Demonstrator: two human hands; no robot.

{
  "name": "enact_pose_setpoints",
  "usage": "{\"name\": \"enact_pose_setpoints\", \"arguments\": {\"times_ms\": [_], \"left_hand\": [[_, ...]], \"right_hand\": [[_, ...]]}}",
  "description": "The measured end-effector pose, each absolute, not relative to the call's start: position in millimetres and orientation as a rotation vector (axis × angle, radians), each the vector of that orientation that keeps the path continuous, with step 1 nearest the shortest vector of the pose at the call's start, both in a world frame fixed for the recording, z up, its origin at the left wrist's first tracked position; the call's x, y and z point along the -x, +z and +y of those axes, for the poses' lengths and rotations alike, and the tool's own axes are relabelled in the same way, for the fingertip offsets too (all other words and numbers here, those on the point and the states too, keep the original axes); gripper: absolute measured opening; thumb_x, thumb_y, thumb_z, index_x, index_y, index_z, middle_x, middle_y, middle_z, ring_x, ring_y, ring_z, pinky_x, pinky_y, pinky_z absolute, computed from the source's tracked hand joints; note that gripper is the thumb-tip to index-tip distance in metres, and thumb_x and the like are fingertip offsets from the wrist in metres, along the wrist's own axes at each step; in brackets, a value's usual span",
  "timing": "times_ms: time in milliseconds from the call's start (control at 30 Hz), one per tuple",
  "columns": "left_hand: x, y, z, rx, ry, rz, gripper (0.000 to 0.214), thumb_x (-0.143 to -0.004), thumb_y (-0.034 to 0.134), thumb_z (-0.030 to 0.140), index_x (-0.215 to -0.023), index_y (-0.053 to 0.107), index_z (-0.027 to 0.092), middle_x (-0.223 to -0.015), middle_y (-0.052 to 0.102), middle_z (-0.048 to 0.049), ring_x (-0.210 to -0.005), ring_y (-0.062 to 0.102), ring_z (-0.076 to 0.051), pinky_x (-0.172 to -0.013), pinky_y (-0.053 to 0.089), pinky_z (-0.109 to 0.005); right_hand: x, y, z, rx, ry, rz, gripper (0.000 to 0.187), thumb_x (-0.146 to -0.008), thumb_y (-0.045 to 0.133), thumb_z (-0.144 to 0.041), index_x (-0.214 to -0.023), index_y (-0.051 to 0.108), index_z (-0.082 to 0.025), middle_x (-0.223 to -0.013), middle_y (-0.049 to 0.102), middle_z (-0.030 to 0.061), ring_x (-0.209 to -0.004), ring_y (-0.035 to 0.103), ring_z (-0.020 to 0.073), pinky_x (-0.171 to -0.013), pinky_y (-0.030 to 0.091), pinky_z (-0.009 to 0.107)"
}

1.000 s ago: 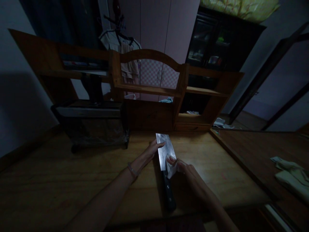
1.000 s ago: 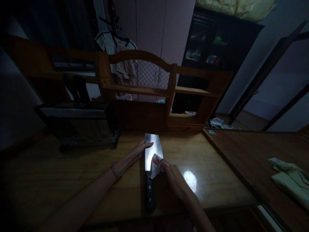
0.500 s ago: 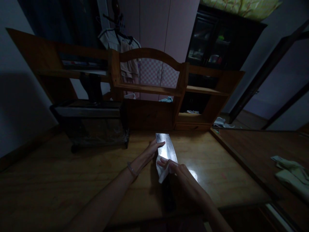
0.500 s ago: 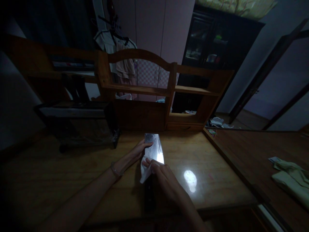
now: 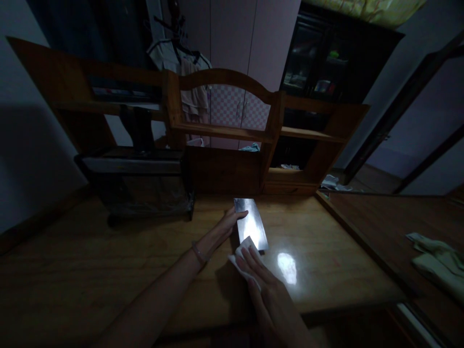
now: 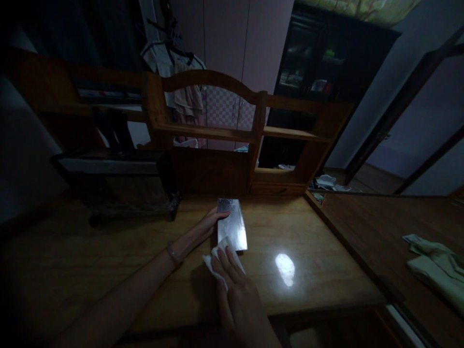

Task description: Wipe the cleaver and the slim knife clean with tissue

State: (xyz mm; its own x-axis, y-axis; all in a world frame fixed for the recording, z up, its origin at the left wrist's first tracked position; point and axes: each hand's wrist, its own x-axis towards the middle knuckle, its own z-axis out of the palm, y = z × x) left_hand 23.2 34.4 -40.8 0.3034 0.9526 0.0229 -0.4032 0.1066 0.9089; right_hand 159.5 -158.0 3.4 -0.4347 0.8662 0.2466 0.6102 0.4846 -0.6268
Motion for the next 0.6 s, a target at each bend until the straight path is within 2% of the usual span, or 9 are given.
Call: {"name": "enact_pose_setpoints", "arguments": {"times_ms": [133,333,500,600], "left_hand": [[-24,-35,32,-0.955,1.109,0.725,0.035,-0.065,0.072,0.023,-0.098,0.067,0.014,-0.098,0.069,-0.0085,-0.084,0.062,-0.02,-0.08,0.045,-0.031],[-27,-30,29,-0.908,1.121,0.754,0.031,-0.061,0.075,0.021,-0.091,0.068,0.014,-0.092,0.07,-0.0078,-0.082,0.063,-0.021,-0.081,0.044,-0.032],[-27,-29,28,-0.869,1.11,0.758,0.032,-0.06,0.077,0.019,-0.09,0.068,0.013,-0.092,0.069,-0.0078,-0.08,0.061,-0.019,-0.079,0.044,-0.03],[-28,-28,29,-0.862,1.102,0.761,0.032,-0.059,0.077,0.018,-0.09,0.068,0.013,-0.089,0.069,-0.0071,-0.076,0.061,-0.018,-0.077,0.044,-0.03]], "right_hand": [[-160,-15,-167,1.182,0.388,-2.308,0.051,-0.098,0.035,-0.017,-0.148,0.029,-0.024,-0.156,0.021,0.0013,-0.143,0.013,0.0234,-0.115,0.029,0.042],[-166,-38,-182,1.097,-0.012,-2.358,0.058,-0.09,0.039,-0.009,-0.148,0.029,-0.014,-0.148,0.037,0.0099,-0.138,0.027,0.0259,-0.105,0.043,0.038],[-185,-47,-191,1.02,-0.085,-2.456,0.061,-0.091,0.044,-0.01,-0.149,0.026,-0.014,-0.142,0.045,0.011,-0.132,0.037,0.0243,-0.1,0.046,0.03],[-197,-58,-192,0.938,-0.053,-2.423,0.057,-0.095,0.039,-0.014,-0.15,0.022,-0.017,-0.139,0.048,0.0097,-0.129,0.043,0.0219,-0.1,0.046,0.028]]}}
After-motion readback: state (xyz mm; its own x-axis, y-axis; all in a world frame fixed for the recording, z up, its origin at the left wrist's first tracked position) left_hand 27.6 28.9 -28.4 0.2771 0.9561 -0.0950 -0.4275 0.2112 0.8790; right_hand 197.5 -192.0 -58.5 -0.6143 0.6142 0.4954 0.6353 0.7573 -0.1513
